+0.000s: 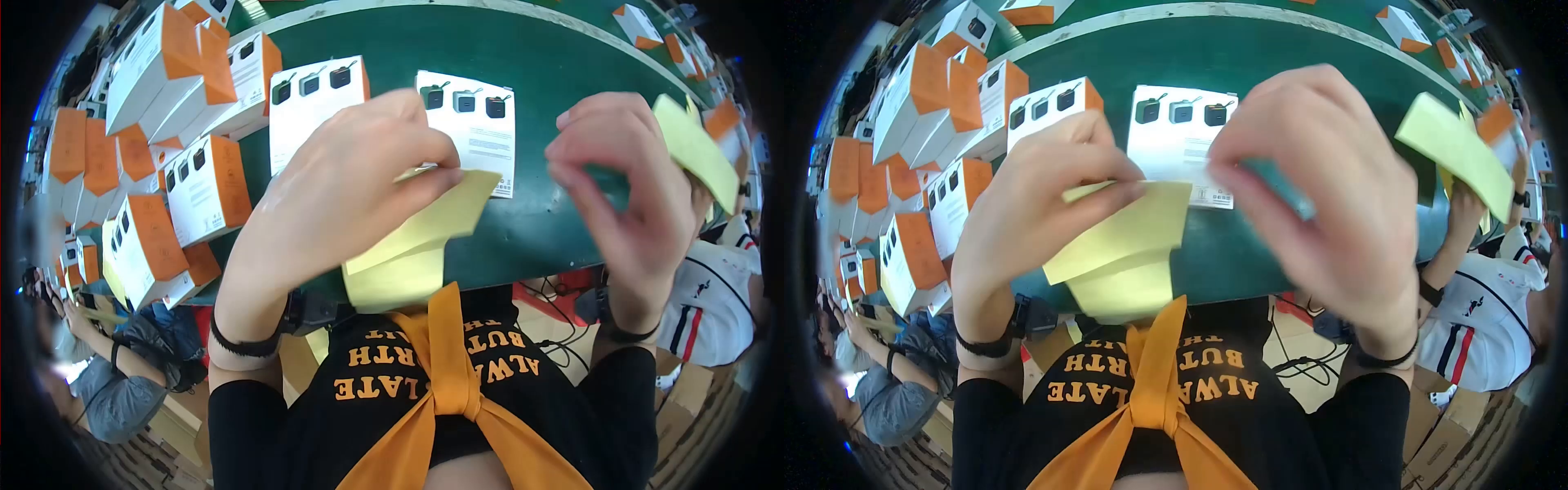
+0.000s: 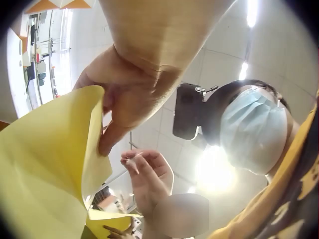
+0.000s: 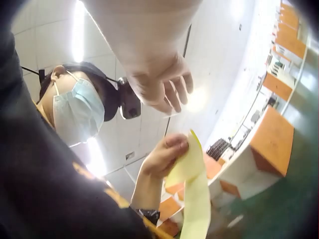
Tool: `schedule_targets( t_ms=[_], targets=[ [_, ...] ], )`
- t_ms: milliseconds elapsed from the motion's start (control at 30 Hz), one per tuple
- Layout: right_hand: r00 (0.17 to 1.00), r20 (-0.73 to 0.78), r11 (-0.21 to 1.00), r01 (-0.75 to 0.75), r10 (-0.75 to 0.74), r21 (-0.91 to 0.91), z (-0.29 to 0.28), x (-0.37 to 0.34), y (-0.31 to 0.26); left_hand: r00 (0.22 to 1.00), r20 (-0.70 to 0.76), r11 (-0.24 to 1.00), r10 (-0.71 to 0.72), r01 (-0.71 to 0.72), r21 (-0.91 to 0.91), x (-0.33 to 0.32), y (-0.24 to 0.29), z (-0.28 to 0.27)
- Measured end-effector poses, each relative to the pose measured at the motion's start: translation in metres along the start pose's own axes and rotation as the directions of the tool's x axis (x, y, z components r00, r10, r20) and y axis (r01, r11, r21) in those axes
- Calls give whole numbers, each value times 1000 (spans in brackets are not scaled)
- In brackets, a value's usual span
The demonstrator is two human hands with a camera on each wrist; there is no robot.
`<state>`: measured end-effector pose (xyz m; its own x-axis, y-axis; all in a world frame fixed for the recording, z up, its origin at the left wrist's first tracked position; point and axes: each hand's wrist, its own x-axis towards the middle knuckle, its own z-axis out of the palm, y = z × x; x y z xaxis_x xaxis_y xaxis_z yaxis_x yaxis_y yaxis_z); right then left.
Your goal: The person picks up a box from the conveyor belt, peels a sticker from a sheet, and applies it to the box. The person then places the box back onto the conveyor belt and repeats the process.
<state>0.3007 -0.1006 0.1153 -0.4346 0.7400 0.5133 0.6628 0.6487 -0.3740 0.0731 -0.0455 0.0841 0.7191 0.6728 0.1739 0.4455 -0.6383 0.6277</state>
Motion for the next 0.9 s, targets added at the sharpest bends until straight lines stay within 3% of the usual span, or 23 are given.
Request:
schedule_targets(
  t_ms=[33, 67, 100, 167, 233, 300, 367, 433, 467, 500, 567, 633, 700, 733, 800, 833, 900],
  targets=[
    [999, -2, 999, -53, 53, 6, -1, 2, 9, 998, 48, 999, 35, -37, 27, 10, -7, 3],
    [997, 28, 998, -64, 65, -28, 0, 5, 19, 998, 39, 984, -53, 45, 171, 20, -11, 9],
    [995, 57, 995, -74, 77, -60, 3, 8, 29, 998, 47, 985, -49, 40, 169, 28, -20, 16],
    [987, 107, 992, -111, 117, -58, 7, 18, 39, 973, -218, 964, 81, -21, 266, 39, -39, 34],
    [975, 166, 988, -143, 151, -55, 5, 27, 52, 986, -165, 952, 27, 25, 304, 43, -46, 38],
    [950, 266, 972, -200, 162, 122, 5, 34, 69, 984, 6, 949, -180, 172, 263, 43, -48, 36],
    [936, 314, 958, -221, 157, 183, 11, 44, 91, 989, -7, 959, -149, 146, 244, 38, -48, 39],
    [829, 548, 883, -337, 114, 327, 16, 60, 99, 958, 42, 958, -285, 284, 29, 34, -43, 42],
    [796, 588, 933, -307, 144, 188, 11, 67, 86, 969, 12, 969, -245, 245, 29, 33, -46, 45],
    [789, 595, 928, -321, 152, 188, 17, 69, 91, 968, 24, 969, -248, 248, 19, 34, -47, 44],
    [678, 717, 859, -454, 160, 237, 30, 72, 107, 964, 57, 965, -261, 262, -20, 36, -47, 41],
    [680, 710, 892, -418, 184, 170, 33, 84, 92, 969, 48, 967, -242, 245, -70, 35, -52, 43],
    [450, 825, 807, -591, 342, -12, 44, 97, 93, 972, 53, 970, -229, 233, -75, 35, -54, 42],
    [447, 827, 806, -592, 340, -12, 45, 93, 97, 971, 54, 969, -233, 236, -77, 35, -55, 42],
    [656, 743, 869, -437, 133, 231, 46, 83, 102, 972, 47, 969, -232, 235, -81, 36, -55, 41],
    [656, 743, 869, -437, 132, 232, 48, 86, 103, 971, 47, 968, -233, 236, -81, 36, -55, 41],
    [468, 839, 786, -612, 278, 81, 54, 97, 104, 972, 37, 968, -231, 234, -86, 35, -55, 42]
  ],
)
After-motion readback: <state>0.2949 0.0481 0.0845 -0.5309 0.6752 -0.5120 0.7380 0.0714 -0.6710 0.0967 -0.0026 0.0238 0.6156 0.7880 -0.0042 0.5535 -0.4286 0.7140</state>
